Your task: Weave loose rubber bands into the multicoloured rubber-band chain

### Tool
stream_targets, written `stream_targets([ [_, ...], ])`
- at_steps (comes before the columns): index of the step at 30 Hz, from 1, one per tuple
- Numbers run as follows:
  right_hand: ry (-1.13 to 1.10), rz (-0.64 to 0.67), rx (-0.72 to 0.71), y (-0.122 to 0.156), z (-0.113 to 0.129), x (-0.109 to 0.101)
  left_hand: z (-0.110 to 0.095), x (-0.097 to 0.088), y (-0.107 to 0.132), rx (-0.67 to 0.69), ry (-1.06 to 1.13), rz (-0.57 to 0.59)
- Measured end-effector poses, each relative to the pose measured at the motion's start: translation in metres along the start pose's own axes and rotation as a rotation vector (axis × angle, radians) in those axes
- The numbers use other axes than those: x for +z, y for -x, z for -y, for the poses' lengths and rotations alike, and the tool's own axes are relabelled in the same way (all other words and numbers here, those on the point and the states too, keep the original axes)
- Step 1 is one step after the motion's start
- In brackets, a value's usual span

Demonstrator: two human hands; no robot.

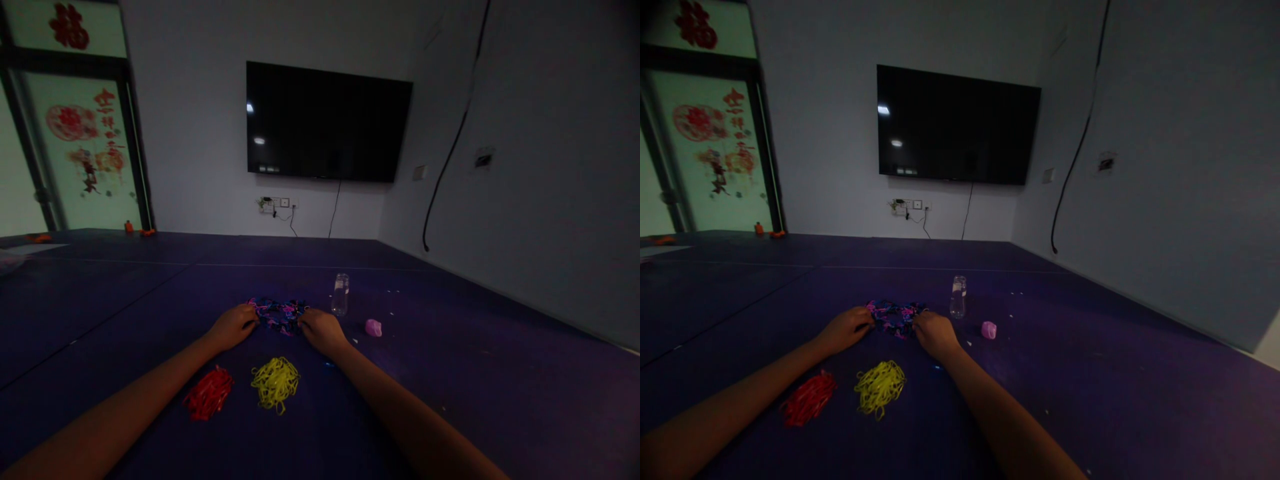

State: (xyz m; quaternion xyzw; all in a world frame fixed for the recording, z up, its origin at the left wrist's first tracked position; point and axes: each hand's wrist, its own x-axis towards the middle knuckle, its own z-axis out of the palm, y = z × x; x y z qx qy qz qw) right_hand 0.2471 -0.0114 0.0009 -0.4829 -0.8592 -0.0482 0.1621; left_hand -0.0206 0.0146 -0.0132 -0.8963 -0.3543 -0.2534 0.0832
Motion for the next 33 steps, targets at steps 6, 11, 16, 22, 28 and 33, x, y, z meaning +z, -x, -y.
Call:
stream_targets([
  [6,0.035,-0.004,0.045,0.0008,0.002,-0.0029,-0.0002,-0.0006,-0.0008,0.011,0.004,0.003],
  [11,0.065,-0.032,0.121,0.001,0.0016,-0.0035,-0.0002,0.0002,-0.0016,0.013,-0.001,-0.002],
  [16,0.065,-0.046,0.187,-0.0005,0.0006,-0.0023,-0.0008,-0.0006,-0.0015,0.01,-0.011,-0.007],
  [22,0.076,-0.033,0.191,-0.0002,0.0018,-0.0041,-0.0001,-0.0009,-0.0015,0.011,-0.001,-0.004],
  [28,0.07,-0.024,0.182,0.0002,0.0014,-0.0042,-0.0011,-0.0013,-0.0007,0.006,0.005,-0.001],
  [33,0.07,-0.012,0.183,-0.0011,-0.0008,-0.0015,-0.0012,-0.0015,-0.001,0.001,0.009,0.0],
])
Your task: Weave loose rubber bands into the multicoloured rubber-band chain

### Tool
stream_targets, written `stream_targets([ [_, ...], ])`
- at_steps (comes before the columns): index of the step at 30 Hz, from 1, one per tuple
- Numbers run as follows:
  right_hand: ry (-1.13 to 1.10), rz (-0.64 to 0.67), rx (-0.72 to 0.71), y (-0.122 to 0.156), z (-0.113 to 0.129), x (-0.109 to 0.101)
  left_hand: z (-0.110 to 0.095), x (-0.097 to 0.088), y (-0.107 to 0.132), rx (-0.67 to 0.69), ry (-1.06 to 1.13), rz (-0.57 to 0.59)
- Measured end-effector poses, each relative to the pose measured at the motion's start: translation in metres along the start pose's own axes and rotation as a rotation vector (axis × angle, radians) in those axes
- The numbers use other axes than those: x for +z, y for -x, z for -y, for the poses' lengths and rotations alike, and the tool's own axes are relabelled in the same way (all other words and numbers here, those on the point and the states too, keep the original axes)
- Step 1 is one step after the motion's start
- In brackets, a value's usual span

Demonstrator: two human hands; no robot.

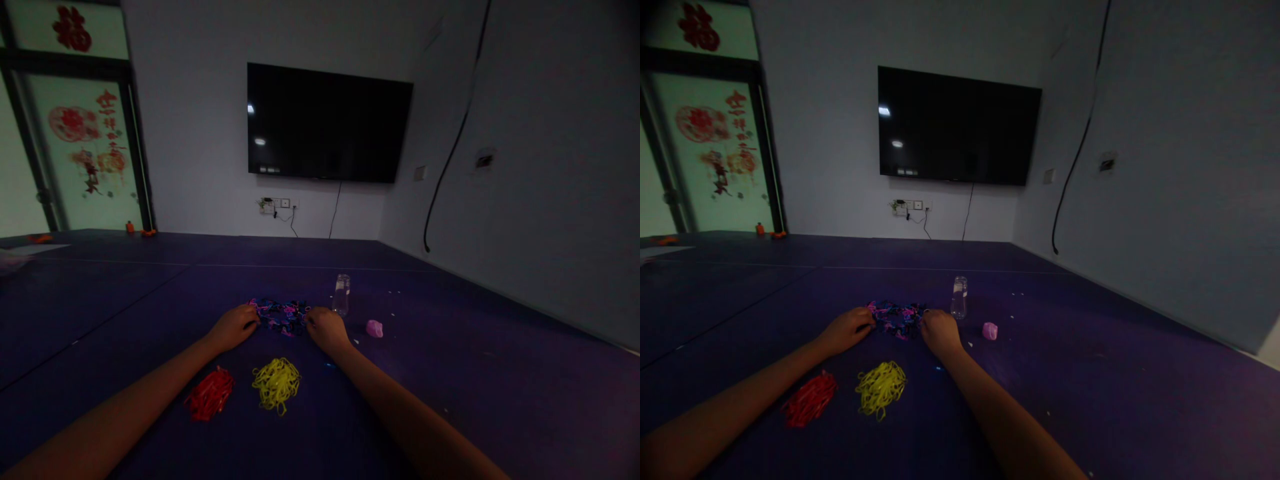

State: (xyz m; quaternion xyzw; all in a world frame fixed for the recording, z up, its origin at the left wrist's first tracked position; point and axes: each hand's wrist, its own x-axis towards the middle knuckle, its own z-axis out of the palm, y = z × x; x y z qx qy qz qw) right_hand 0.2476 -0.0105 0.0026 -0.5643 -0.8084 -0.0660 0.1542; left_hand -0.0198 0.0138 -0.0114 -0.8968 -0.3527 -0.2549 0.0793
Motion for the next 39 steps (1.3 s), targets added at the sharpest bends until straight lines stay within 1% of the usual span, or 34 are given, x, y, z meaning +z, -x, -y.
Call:
stream_targets([
  [10,0.009,-0.015,-0.03,0.0007,-0.0011,0.0023,0.0007,0.0006,0.0002,-0.001,0.002,0.003],
  [20,0.01,0.014,-0.03,0.0003,0.0005,-0.0007,-0.0005,0.0003,-0.0006,0.006,-0.01,0.002],
  [28,0.011,0.023,-0.023,0.0017,0.0029,-0.003,-0.0017,-0.0012,0.0005,-0.051,-0.01,0.006],
  [31,0.005,0.021,-0.025,0.002,0.0036,-0.0038,-0.0012,-0.001,0.0006,-0.051,-0.013,0.016],
  [36,-0.037,-0.012,-0.064,0.0025,0.0048,-0.0047,0.0,0.0005,0.0014,-0.036,-0.021,-0.012],
  [39,-0.067,-0.034,-0.17,0.0031,0.0056,-0.0038,0.0,0.0004,0.0017,-0.012,-0.026,-0.016],
])
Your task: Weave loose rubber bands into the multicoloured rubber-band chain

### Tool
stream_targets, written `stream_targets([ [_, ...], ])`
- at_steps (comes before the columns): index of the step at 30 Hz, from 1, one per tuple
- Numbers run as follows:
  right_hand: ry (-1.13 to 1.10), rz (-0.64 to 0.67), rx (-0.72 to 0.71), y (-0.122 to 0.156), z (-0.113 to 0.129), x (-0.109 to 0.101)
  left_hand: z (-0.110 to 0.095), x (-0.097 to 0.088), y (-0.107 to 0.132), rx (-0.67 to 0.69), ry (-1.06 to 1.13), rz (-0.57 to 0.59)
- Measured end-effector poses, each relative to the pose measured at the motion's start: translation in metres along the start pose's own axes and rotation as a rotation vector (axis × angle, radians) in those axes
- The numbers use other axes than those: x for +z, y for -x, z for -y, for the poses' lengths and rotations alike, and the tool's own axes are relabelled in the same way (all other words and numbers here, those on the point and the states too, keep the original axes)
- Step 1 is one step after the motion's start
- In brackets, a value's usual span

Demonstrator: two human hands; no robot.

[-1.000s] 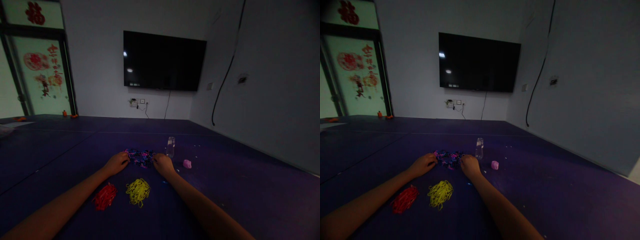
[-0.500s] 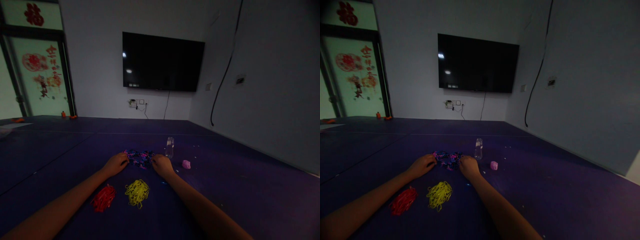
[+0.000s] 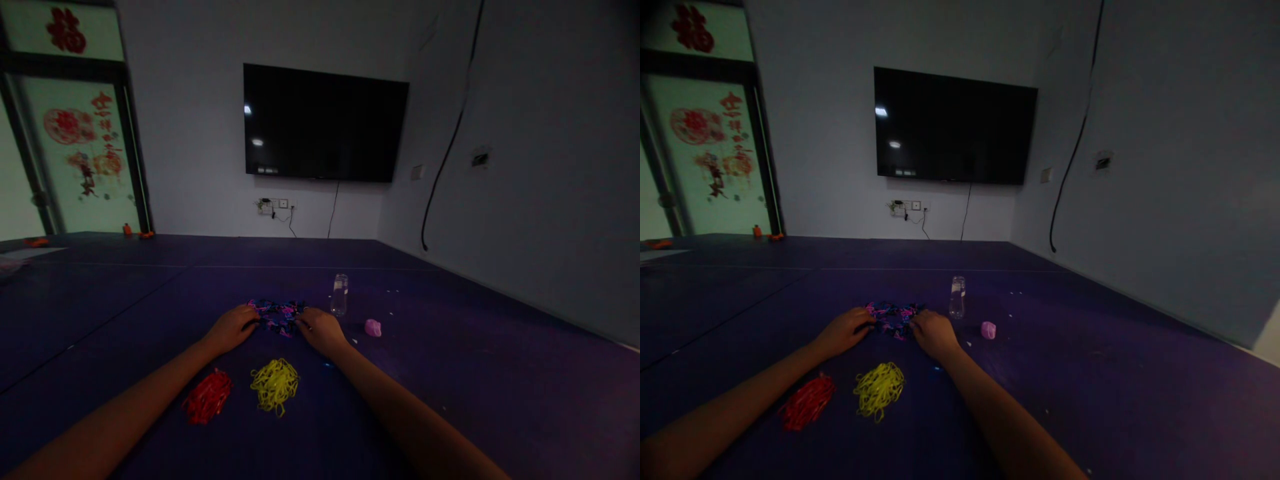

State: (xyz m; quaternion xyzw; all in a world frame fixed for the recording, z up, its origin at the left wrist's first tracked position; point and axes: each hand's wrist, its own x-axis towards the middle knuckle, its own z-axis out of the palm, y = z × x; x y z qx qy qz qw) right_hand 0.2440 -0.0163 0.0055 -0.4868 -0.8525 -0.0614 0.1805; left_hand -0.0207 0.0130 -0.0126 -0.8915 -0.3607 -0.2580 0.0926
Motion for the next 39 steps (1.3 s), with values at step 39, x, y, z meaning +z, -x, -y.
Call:
stream_targets([
  [39,0.322,0.005,-0.526,0.0,0.008,0.008,0.002,0.0,-0.002,0.005,0.02,0.01],
])
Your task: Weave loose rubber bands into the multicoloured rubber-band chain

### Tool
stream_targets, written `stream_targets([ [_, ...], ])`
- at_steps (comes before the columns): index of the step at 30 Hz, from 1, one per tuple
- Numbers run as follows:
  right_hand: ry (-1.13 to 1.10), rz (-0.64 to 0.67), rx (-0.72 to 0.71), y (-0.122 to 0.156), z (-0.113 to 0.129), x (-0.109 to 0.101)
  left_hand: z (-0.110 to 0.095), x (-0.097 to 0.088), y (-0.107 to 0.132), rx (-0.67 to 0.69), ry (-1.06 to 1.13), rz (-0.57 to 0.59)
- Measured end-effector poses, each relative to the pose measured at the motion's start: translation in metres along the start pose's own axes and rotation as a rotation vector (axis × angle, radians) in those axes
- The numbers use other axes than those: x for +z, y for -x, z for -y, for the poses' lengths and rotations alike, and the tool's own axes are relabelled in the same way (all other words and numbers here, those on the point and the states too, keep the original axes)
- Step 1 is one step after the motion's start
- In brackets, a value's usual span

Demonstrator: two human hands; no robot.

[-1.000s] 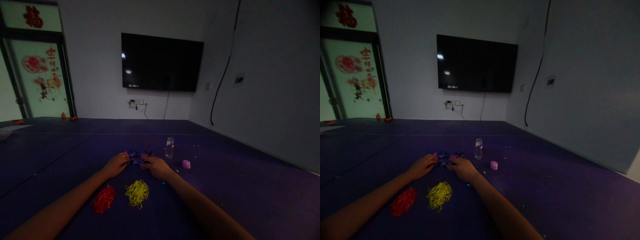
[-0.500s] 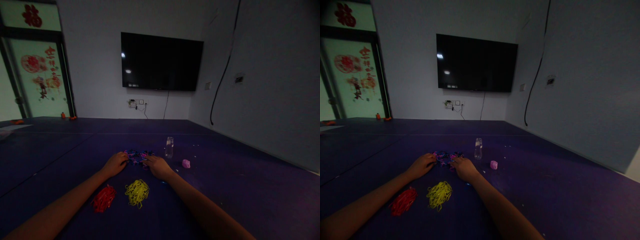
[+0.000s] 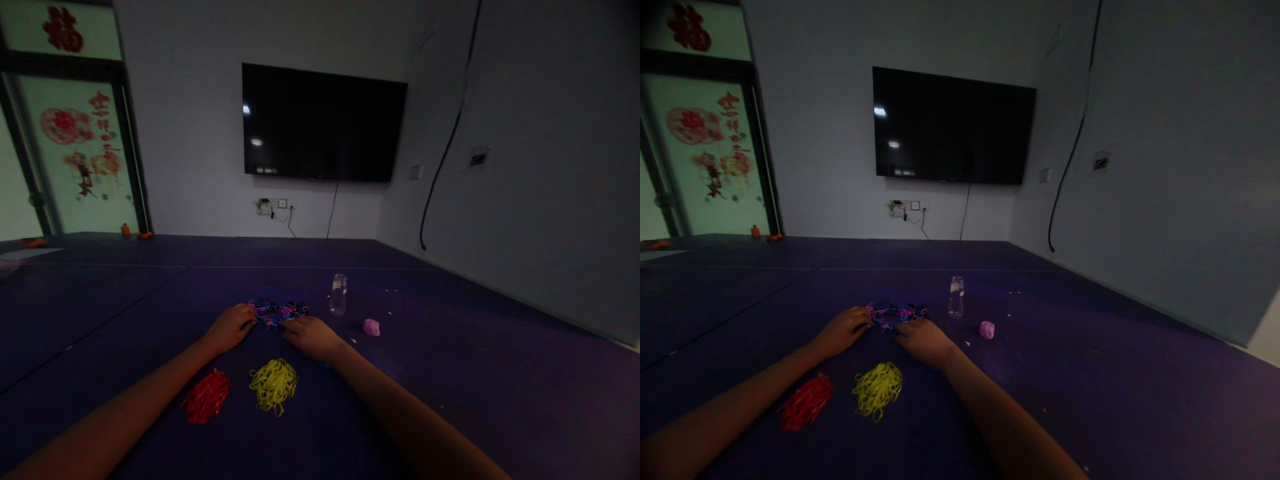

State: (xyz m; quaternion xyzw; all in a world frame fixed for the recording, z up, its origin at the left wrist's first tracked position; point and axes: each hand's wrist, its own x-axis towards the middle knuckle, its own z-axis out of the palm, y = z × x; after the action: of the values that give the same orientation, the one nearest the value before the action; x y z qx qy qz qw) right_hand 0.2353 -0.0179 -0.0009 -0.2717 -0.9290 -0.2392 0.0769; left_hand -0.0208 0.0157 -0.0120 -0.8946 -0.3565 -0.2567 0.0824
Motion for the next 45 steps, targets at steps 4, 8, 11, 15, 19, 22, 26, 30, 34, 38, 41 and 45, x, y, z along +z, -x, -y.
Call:
stream_targets([
  [4,-0.025,0.036,0.053,-0.0001,-0.0001,-0.0026,-0.0001,0.0002,-0.0001,-0.012,0.004,0.0],
  [8,-0.055,0.054,0.095,0.0007,-0.001,-0.0042,-0.0015,-0.0006,0.0,-0.028,0.006,-0.002],
  [11,-0.085,0.052,0.104,0.0014,-0.0019,-0.0048,-0.0027,-0.0016,-0.0004,-0.033,0.006,-0.009],
  [15,-0.143,0.04,0.125,0.0022,-0.0043,-0.003,-0.0039,-0.0025,-0.001,-0.025,0.0,-0.007],
  [19,-0.192,0.044,0.155,0.0026,-0.0059,-0.0015,-0.0041,-0.0024,-0.001,-0.023,-0.001,-0.005],
  [22,-0.198,0.055,0.175,0.0025,-0.0054,-0.0034,-0.0042,-0.0026,-0.0008,-0.032,0.006,-0.005],
  [26,-0.21,0.067,0.186,0.0025,-0.0046,-0.0066,-0.0051,-0.0042,-0.0008,-0.032,0.012,0.004],
  [30,-0.225,0.06,0.204,0.0026,-0.0048,-0.006,-0.0062,-0.0057,-0.0009,-0.035,0.009,0.012],
  [34,-0.225,0.052,0.214,0.0022,-0.0046,-0.0049,-0.0059,-0.0051,-0.001,-0.035,0.015,0.013],
  [38,-0.218,0.055,0.22,0.0023,-0.0039,-0.0067,-0.0048,-0.0036,-0.0009,-0.03,0.021,0.001],
  [41,-0.217,0.051,0.217,0.0028,-0.0038,-0.0073,-0.0046,-0.0032,-0.0008,-0.033,0.022,-0.001],
  [45,-0.222,0.046,0.224,0.0027,-0.0044,-0.0052,-0.0051,-0.0036,-0.001,-0.037,0.022,0.007],
])
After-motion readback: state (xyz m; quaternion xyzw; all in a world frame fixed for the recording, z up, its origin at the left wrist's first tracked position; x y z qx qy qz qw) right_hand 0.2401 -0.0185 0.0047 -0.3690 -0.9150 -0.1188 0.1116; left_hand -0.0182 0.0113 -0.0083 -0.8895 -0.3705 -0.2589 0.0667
